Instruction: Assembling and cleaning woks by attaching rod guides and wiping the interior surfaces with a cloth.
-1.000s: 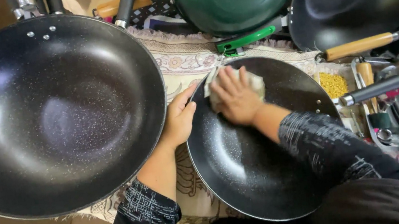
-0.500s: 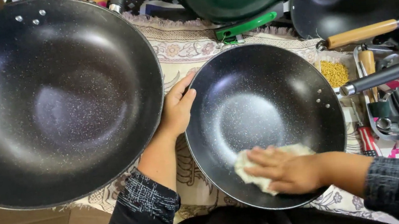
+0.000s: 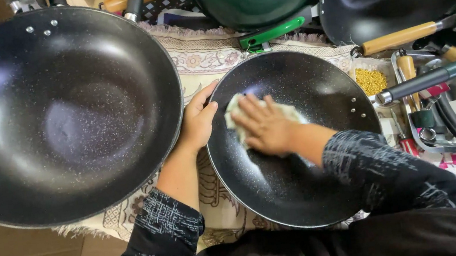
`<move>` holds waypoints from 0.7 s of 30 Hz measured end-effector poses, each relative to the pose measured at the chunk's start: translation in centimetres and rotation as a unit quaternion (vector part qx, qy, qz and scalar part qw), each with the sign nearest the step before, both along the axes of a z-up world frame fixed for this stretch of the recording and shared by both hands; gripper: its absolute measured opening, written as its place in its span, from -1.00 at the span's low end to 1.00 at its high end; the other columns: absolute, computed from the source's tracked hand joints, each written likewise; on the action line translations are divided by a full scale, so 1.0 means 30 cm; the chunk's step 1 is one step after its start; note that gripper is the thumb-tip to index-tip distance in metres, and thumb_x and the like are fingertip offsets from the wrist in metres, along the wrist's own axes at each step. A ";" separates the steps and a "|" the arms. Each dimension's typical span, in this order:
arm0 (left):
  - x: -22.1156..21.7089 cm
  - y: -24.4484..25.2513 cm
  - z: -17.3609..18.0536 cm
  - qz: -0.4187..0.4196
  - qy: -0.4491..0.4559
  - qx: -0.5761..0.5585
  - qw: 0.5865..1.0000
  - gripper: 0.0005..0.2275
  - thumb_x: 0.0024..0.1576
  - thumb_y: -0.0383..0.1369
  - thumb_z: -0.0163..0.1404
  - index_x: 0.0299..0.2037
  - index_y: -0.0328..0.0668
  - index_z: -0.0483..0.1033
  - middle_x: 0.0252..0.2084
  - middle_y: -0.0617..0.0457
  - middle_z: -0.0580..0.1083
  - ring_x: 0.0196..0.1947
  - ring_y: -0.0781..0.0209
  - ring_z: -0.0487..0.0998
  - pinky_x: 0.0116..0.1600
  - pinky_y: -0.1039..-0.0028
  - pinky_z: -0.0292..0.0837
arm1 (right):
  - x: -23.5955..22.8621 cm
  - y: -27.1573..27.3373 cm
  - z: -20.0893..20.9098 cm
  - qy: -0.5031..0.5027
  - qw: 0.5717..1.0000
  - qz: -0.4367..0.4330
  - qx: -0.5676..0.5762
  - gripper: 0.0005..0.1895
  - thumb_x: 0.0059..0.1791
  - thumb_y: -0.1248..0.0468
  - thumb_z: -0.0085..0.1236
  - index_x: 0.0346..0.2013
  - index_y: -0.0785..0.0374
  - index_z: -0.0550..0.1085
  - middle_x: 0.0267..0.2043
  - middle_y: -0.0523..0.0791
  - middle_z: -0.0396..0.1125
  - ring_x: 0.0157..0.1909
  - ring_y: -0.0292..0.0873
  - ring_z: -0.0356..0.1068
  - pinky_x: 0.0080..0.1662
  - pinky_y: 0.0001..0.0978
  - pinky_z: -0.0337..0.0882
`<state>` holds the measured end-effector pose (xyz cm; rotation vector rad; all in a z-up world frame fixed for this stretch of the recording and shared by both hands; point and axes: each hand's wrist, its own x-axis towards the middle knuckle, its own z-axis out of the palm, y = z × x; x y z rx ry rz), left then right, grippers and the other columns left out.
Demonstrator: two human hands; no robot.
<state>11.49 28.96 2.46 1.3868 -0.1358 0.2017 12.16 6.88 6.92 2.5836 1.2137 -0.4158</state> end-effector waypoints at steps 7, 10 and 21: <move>-0.005 0.010 0.010 -0.013 0.000 -0.003 1.000 -0.52 0.15 -0.69 -0.15 0.33 -0.37 0.38 0.30 -0.33 0.39 0.34 0.00 0.36 0.42 0.22 0.27 | -0.254 -0.108 -0.048 0.119 0.963 0.149 0.190 -0.24 0.16 -0.17 -0.55 0.59 0.10 -0.18 0.63 0.19 -0.50 0.60 0.31 -0.46 0.39 0.42 -0.22; -0.029 0.012 0.052 -0.012 0.009 -0.001 1.000 -0.52 0.15 -0.69 -0.17 0.33 -0.37 0.37 0.30 -0.36 0.39 0.33 -0.06 0.39 0.40 0.19 0.30 | -0.317 -0.242 0.035 0.201 0.951 0.167 0.166 -0.29 0.17 -0.12 -0.48 0.57 0.10 -0.09 0.62 0.17 -0.40 0.59 0.31 -0.43 0.38 0.42 -0.27; -0.048 0.008 0.104 -0.011 0.006 0.018 1.000 -0.50 0.12 -0.72 -0.20 0.33 -0.46 0.34 0.32 -0.44 0.34 0.36 -0.11 0.32 0.42 0.15 0.26 | 0.031 -0.563 -0.025 -0.296 0.953 0.045 -0.044 -0.33 -0.08 -0.28 -0.18 0.33 -0.33 0.29 0.60 -0.20 -0.02 0.60 -0.02 -0.05 0.43 0.42 -0.17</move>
